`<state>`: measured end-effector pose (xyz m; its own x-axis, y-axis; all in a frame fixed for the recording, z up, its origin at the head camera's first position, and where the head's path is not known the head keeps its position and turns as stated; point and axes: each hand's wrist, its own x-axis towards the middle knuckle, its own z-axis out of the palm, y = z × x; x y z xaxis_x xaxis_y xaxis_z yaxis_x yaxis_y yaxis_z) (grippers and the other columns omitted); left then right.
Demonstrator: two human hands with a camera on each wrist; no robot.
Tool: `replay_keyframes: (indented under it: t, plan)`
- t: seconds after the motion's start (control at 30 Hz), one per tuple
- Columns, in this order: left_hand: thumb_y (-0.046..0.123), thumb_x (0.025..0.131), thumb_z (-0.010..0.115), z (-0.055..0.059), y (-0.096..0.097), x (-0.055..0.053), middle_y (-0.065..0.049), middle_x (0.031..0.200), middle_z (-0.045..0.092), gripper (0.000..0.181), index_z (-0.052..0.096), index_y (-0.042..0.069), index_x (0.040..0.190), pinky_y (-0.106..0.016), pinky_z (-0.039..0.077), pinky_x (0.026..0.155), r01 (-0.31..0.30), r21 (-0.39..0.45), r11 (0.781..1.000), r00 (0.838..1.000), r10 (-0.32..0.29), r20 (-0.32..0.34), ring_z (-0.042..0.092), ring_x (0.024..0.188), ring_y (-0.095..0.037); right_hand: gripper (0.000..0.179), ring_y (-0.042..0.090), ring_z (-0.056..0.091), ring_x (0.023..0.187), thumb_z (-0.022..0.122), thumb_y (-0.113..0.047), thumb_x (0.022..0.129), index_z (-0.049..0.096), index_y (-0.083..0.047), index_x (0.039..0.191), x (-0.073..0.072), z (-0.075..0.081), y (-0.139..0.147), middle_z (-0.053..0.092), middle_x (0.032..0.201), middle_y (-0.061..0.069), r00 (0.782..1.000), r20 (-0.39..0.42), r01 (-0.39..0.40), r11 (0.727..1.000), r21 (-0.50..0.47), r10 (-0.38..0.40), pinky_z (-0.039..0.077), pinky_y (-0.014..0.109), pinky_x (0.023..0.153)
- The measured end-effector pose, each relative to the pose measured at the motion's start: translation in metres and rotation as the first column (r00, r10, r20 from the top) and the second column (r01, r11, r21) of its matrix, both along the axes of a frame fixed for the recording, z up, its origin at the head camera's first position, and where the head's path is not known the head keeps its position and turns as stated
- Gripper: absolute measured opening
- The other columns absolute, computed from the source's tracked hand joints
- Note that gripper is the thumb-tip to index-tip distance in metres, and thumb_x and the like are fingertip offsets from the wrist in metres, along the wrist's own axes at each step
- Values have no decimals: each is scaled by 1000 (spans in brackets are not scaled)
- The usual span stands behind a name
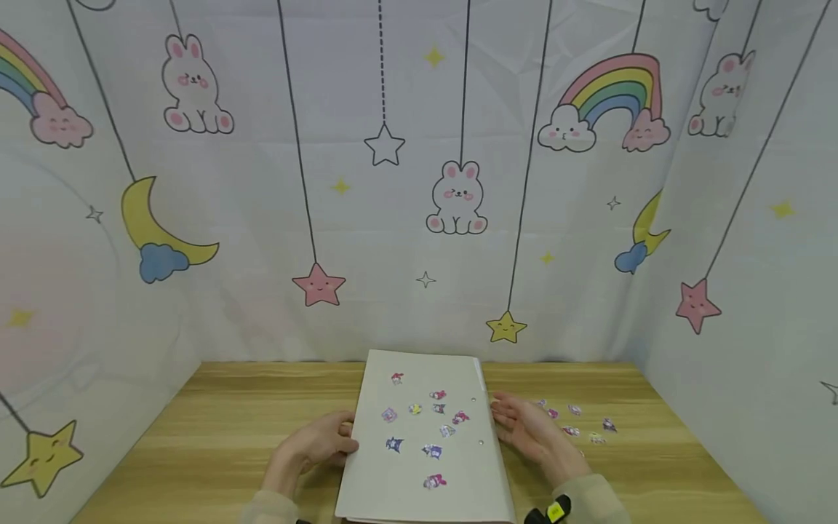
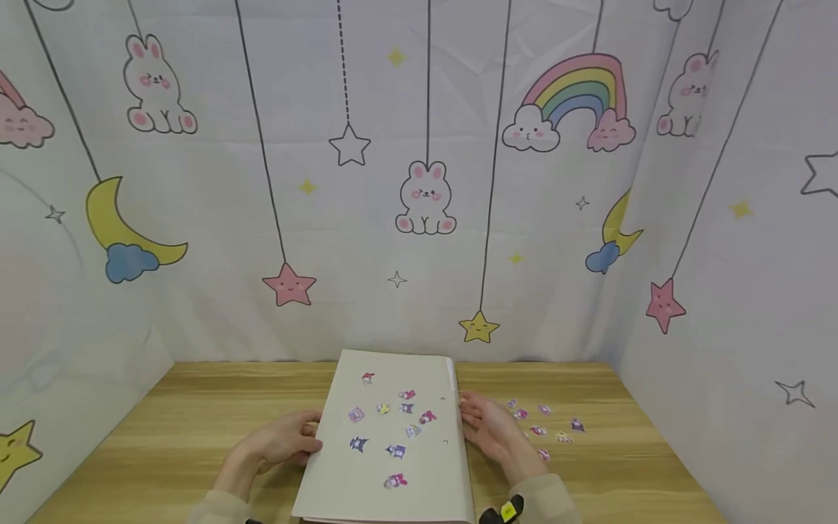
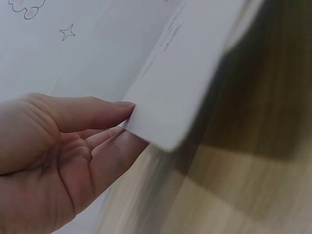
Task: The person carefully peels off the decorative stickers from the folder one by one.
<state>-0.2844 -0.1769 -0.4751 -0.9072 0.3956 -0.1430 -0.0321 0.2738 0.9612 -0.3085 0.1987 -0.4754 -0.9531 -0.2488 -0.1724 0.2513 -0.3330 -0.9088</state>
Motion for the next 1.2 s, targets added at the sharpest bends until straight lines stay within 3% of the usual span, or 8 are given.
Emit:
replay_keyframes:
  t: [0.17, 0.4, 0.53, 0.7, 0.8, 0.9, 0.97, 1.2]
  plan:
    - [-9, 88, 59, 0, 0, 1, -15, 102, 61, 46, 41, -16, 130, -39, 56, 71, -9, -10, 1000, 1000, 9, -1, 64, 86, -25, 53, 51, 5, 141, 37, -6, 101, 17, 11, 148, 1, 3, -3, 9, 152, 36, 999, -42, 14, 996, 86, -11, 3, 66, 110]
    - [-8, 88, 60, -1, 1, 2, -15, 100, 59, 45, 43, -15, 129, -39, 56, 70, -25, -45, 999, 1000, 26, 3, 63, 83, -23, 46, 47, 32, 132, 47, -8, 99, 37, 10, 140, 8, 13, -11, 36, 143, 30, 988, -148, 89, 937, 337, -40, 30, 65, 104]
    - [-10, 86, 60, -3, 2, 1, -16, 98, 57, 43, 45, -14, 126, -38, 56, 68, -27, -52, 998, 1000, 28, 10, 62, 80, -23, 40, 40, 48, 120, 52, -10, 99, 49, 6, 135, 11, 19, -18, 50, 133, 25, 966, -259, 131, 839, 527, 11, 44, 57, 93]
    - [-11, 85, 59, -5, 1, 1, -17, 96, 55, 41, 46, -14, 124, -37, 56, 66, -39, -50, 998, 999, 40, 23, 62, 78, -24, 33, 31, 56, 107, 60, -13, 97, 58, 0, 127, 10, 24, -27, 60, 120, 16, 911, -385, 234, 588, 775, 145, 50, 48, 86]
    - [-11, 84, 60, -4, 1, 1, -17, 97, 54, 43, 45, -14, 125, -37, 56, 66, -56, -63, 996, 998, 58, 35, 61, 79, -24, 33, 31, 58, 103, 63, -14, 95, 60, -1, 125, 7, 27, -31, 61, 116, 15, 890, -401, 257, 486, 835, 218, 52, 48, 84]
    - [-10, 83, 60, -3, 2, 1, -16, 97, 54, 44, 46, -13, 124, -37, 56, 66, -63, -78, 995, 997, 66, 35, 61, 78, -24, 32, 29, 59, 98, 63, -13, 95, 60, -1, 124, 4, 31, -33, 62, 113, 14, 884, -388, 254, 431, 866, 258, 53, 47, 81]
    - [-10, 81, 59, -3, 3, 0, -16, 95, 54, 45, 46, -13, 124, -37, 56, 66, -61, -85, 995, 997, 64, 32, 61, 77, -24, 32, 26, 58, 94, 63, -14, 95, 60, -2, 124, 2, 33, -33, 62, 111, 12, 893, -375, 251, 415, 874, 250, 53, 45, 79]
    - [-10, 82, 61, -4, 5, 0, -14, 93, 53, 40, 49, -11, 121, -37, 56, 66, -88, -129, 988, 995, 94, 42, 60, 76, -24, 24, 21, 54, 83, 66, -11, 92, 66, -4, 115, -8, 33, -37, 61, 95, 6, 911, -361, 254, 417, 873, 199, 50, 37, 70]
